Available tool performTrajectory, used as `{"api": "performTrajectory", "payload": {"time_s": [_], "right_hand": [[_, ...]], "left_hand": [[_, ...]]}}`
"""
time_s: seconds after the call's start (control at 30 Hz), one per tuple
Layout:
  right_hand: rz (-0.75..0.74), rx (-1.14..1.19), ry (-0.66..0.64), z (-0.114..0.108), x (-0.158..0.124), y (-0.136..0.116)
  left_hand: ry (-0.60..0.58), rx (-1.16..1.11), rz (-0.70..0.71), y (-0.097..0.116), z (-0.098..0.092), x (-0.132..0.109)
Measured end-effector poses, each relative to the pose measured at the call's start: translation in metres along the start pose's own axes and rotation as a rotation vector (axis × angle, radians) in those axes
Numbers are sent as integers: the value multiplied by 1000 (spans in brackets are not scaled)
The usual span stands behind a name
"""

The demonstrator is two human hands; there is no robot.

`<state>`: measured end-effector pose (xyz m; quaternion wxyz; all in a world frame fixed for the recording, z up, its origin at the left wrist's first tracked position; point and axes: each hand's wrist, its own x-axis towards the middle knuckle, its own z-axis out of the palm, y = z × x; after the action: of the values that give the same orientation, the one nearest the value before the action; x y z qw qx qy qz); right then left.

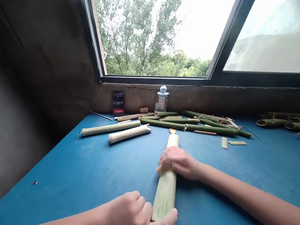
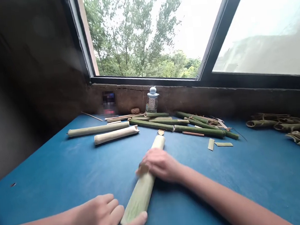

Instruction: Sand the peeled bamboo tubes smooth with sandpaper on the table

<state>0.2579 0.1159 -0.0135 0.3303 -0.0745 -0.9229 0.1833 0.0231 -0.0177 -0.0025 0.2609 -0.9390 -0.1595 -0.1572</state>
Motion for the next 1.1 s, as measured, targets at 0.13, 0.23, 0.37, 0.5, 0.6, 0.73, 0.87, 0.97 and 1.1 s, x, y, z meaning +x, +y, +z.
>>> {"api": "performTrajectory", "payload": {"time_s": [0.13,0.23,0.37,0.5,0.6,0.73,0.87,0.97,1.1], "right_hand": [[182,-82,158,-26,-10,49],[200,-77,134,-12,-11,15],[83,12,-43,20,-4,-54],[-53,3,-71,20,-3,-48],[80,-64,49,0,-6,-3],[312,-150,195,-18,-12,43],[350,-177,120,-8,-8,20],[248,-127,-32,10,-6,-24],[73,-74,-208,16,-9,-42]], "left_hand": [[-42,-32,-15,0,-1,1],[-60,-39,-26,0,-1,0],[-56,-49,-44,0,-2,1],[-49,-64,-50,0,0,1],[-97,-75,-38,0,2,0],[-166,-64,-20,2,1,-1],[-148,-43,-27,5,0,-3],[-73,-23,-43,5,1,-4],[5,-2,-38,5,3,-3]]}}
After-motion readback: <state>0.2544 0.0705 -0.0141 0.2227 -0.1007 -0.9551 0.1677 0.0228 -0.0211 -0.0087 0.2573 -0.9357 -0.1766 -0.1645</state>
